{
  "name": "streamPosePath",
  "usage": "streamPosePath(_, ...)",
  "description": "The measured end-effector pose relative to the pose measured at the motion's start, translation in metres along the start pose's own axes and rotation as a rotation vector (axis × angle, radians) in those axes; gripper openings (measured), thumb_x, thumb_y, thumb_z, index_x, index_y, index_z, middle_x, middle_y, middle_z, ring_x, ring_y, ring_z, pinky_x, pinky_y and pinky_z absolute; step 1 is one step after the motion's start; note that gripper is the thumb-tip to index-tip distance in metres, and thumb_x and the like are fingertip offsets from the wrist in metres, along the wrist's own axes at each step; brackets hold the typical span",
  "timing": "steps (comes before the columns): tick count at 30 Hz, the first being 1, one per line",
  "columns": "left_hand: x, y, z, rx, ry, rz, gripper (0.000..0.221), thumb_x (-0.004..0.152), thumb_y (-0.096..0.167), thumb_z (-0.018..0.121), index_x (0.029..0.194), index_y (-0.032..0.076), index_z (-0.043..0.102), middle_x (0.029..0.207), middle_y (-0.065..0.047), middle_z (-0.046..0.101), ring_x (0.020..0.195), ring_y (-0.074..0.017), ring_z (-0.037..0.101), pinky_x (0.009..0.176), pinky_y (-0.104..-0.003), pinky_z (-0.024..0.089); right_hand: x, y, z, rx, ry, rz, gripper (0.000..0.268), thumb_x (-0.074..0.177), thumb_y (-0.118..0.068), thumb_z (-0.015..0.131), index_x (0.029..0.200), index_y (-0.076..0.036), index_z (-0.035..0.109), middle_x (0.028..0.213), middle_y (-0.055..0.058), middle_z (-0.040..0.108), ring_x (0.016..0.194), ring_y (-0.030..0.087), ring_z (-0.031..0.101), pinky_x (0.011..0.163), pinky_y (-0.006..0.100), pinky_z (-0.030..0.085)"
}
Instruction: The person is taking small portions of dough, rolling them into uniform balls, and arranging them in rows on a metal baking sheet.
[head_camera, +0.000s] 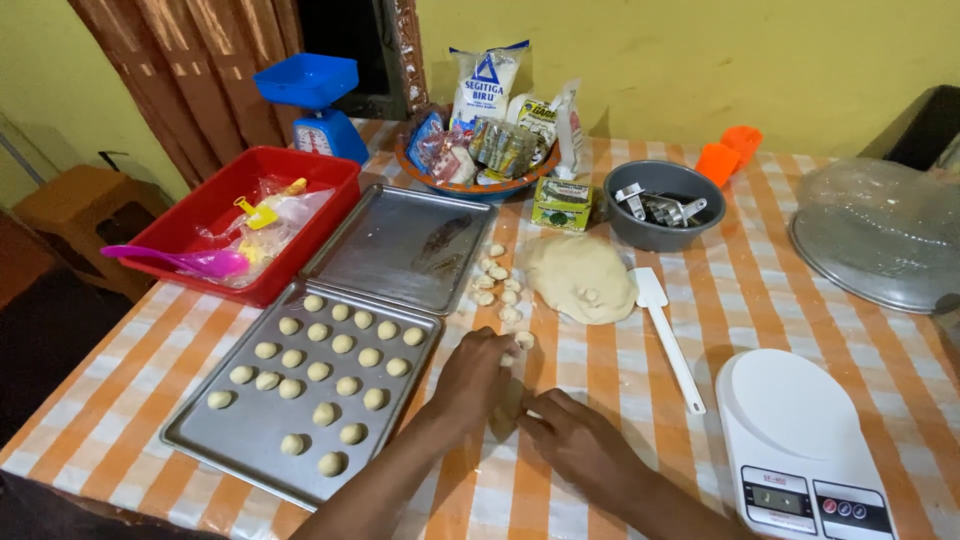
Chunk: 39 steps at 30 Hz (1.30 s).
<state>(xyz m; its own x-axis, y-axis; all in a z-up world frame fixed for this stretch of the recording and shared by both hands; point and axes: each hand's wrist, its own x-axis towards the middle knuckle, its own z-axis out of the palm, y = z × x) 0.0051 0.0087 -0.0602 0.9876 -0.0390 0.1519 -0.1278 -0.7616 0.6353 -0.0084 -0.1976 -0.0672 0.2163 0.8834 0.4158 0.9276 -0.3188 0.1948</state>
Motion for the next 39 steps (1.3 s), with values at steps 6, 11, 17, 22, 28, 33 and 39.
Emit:
streamPosePath(6,-0.002,0.007,-0.005,0.085,-0.003,0.054,0.037,0.075,-0.009,0.082,0.107,0.010,0.075,0.100,-0.013,0.072,0.094,-0.0262,0.068,0.064,-0.034,0.055,-0.005,0.016,0.016,0.288,0.004,0.125,0.026,0.083,0.001,0.075,0.108,-0.007,0.077,0.115,0.010,0.073,0.104,0.023,0.064,0.091,0.033,0.054)
streamPosePath(11,-0.002,0.014,-0.010,0.092,-0.041,0.055,0.029,0.085,-0.004,0.076,0.109,0.013,0.078,0.099,-0.011,0.076,0.085,-0.0290,0.073,0.057,-0.040,0.059,0.019,0.026,-0.035,0.956,0.004,1.039,0.032,0.092,-0.022,0.070,0.123,-0.016,0.078,0.124,0.006,0.082,0.106,0.018,0.083,0.094,0.030,0.068)
streamPosePath(17,-0.001,0.023,-0.021,0.118,-0.116,-0.009,0.051,0.082,0.001,0.082,0.127,0.023,0.073,0.114,-0.014,0.073,0.111,-0.0341,0.064,0.069,-0.043,0.056,0.052,0.037,-0.084,1.398,0.206,1.398,0.026,0.096,0.001,0.062,0.120,0.005,0.071,0.117,0.022,0.082,0.104,0.031,0.078,0.093,0.042,0.066)
streamPosePath(22,-0.003,0.042,-0.044,0.064,0.052,0.191,0.048,0.081,0.011,0.083,0.126,0.013,0.067,0.107,-0.015,0.066,0.105,-0.0353,0.065,0.083,-0.044,0.061,0.064,0.043,-0.069,1.526,0.322,1.236,0.046,0.091,0.002,0.060,0.136,0.010,0.058,0.118,0.033,0.070,0.100,0.032,0.070,0.095,0.048,0.061)
streamPosePath(28,-0.006,0.049,-0.065,0.103,0.176,0.264,0.049,0.085,0.016,0.081,0.131,0.017,0.066,0.108,-0.009,0.066,0.108,-0.0299,0.062,0.086,-0.043,0.061,0.087,0.049,-0.050,1.531,0.324,1.135,0.048,0.090,0.000,0.064,0.138,0.003,0.059,0.119,0.023,0.070,0.101,0.025,0.069,0.093,0.045,0.062)
streamPosePath(33,0.000,0.036,-0.065,0.186,0.192,0.267,0.037,0.085,0.014,0.080,0.121,0.017,0.072,0.100,-0.006,0.069,0.101,-0.0271,0.065,0.082,-0.041,0.061,0.101,0.045,-0.039,1.573,0.303,1.061,0.044,0.090,0.003,0.064,0.134,0.006,0.061,0.112,0.023,0.071,0.098,0.029,0.070,0.092,0.050,0.062)
streamPosePath(39,-0.008,0.029,-0.092,0.260,0.147,0.188,0.028,0.083,0.021,0.082,0.110,0.015,0.075,0.091,-0.003,0.071,0.092,-0.0238,0.068,0.077,-0.038,0.061,0.102,0.046,-0.020,1.636,0.266,1.019,0.036,0.095,-0.003,0.060,0.130,0.006,0.063,0.115,0.021,0.072,0.104,0.031,0.071,0.089,0.051,0.062)
